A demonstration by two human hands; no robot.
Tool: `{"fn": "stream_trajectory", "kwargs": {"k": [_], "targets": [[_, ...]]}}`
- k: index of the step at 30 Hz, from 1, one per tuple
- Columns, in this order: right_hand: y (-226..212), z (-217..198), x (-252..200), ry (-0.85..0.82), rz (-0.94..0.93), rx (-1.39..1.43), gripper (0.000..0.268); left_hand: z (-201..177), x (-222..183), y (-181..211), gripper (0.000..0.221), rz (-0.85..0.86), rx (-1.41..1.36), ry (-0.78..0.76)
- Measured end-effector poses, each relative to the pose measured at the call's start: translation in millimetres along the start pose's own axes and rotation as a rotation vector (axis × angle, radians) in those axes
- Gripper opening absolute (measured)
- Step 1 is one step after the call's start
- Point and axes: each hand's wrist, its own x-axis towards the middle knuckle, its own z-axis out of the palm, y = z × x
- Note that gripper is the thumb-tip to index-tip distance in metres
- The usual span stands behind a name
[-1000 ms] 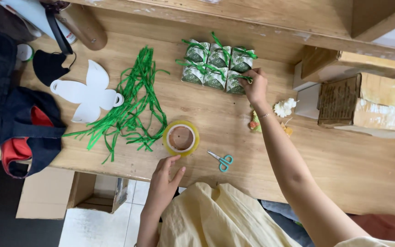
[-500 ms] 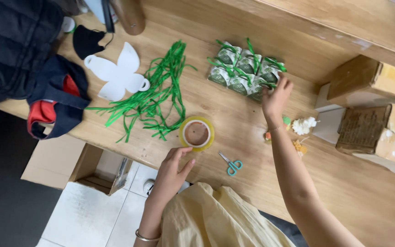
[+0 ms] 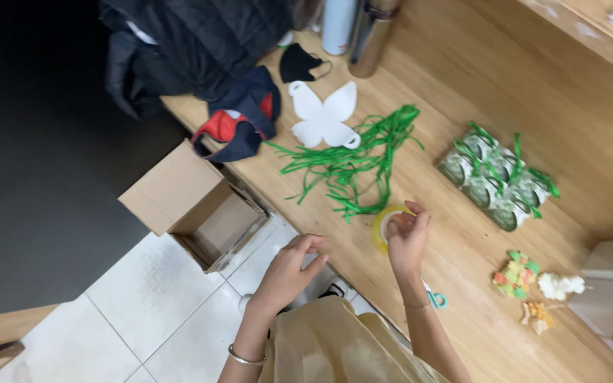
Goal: The person picks up a green packaged item from a shelf, places it on a wooden work surface, and organizes several similar items into rows.
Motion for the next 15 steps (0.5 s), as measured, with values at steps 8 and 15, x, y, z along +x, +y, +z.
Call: {"fn": "stream_trajectory", "kwargs": {"k": [8,15], "targets": [[-89,125,-39,-0.34,-0.1,0.117,0.03,-120,-68,-61,0.033,-0.117,0.036,0.22],[-128,243,-93,-0.809,-0.111,0.232,0.014,-224,-151,-89,0.036,-0.21,0.052,0.55]]}}
